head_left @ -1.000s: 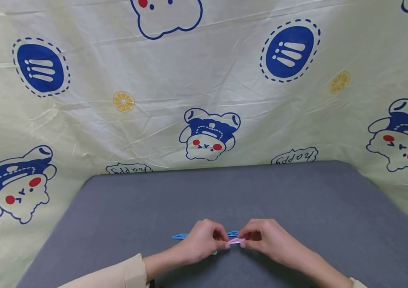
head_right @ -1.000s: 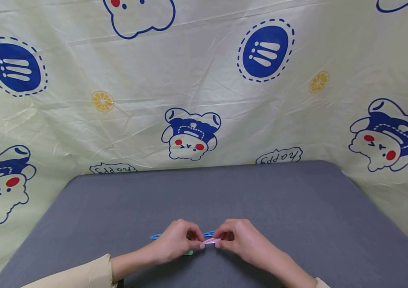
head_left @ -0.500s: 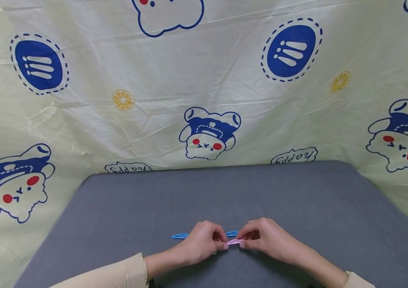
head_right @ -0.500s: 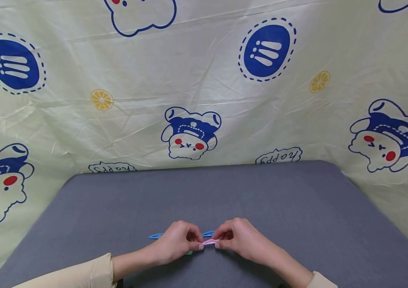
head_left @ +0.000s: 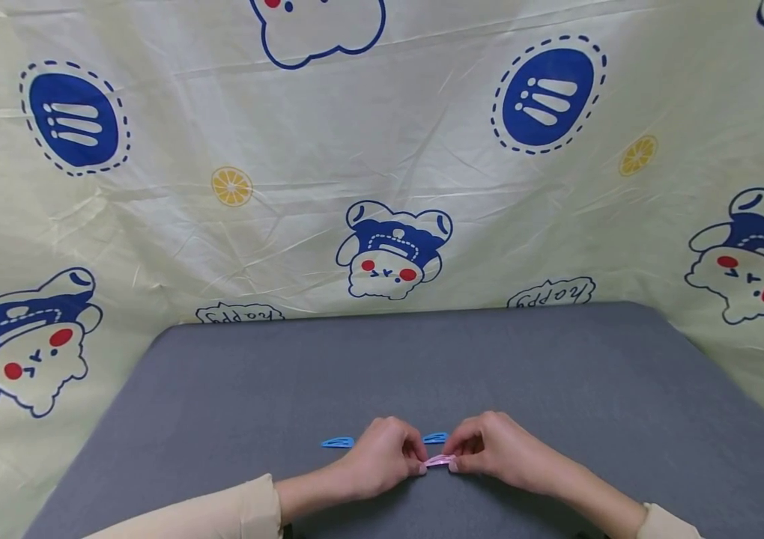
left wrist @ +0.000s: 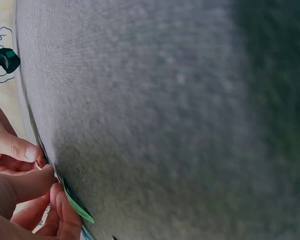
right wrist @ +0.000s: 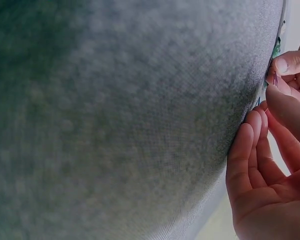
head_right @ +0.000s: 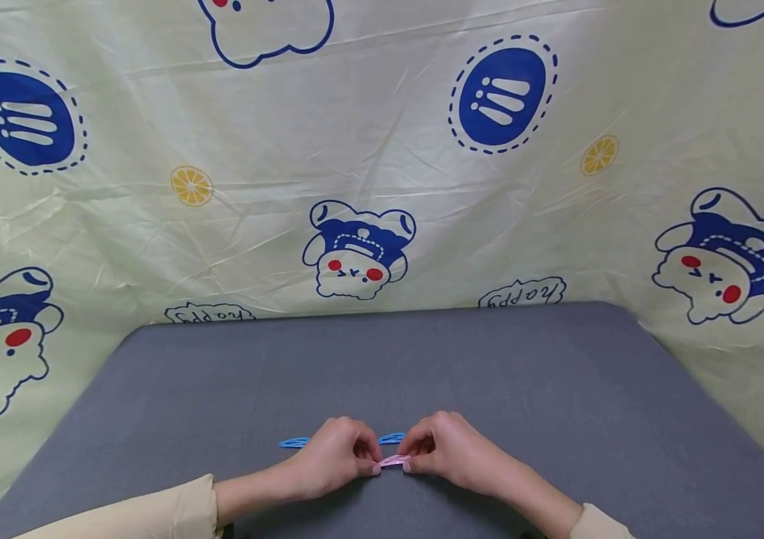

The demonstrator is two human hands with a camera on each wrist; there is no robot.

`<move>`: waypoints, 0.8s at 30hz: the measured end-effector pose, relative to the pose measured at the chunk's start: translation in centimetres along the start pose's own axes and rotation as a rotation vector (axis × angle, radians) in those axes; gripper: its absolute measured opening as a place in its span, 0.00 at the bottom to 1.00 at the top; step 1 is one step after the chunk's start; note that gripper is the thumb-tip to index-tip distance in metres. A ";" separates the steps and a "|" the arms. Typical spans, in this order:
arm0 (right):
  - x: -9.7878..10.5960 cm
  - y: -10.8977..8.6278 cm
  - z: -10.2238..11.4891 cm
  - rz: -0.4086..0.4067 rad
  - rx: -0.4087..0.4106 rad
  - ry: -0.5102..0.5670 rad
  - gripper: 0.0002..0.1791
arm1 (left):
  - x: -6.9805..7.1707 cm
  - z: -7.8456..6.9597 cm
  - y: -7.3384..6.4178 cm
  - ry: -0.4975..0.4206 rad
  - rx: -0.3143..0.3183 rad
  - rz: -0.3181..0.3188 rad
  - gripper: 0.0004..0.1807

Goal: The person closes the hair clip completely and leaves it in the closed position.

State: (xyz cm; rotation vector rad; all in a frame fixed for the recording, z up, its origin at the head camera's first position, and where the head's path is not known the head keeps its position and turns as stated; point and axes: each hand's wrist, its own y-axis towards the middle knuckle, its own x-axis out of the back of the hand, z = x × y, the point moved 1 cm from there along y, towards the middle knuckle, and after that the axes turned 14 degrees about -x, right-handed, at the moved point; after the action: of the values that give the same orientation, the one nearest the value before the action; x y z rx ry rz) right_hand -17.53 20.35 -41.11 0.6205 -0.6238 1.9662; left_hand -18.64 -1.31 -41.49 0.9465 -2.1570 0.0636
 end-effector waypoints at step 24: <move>0.2 0.0 -0.7 0.040 0.036 -0.005 0.07 | -0.5 -0.2 -0.1 0.124 -0.014 -0.016 0.08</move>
State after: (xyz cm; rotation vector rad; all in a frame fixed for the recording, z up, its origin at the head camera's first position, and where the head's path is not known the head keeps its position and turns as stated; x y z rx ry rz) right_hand -17.75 20.94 -41.53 0.6391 -0.6093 2.0170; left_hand -18.21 -1.04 -41.73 0.9274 -2.0336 0.0960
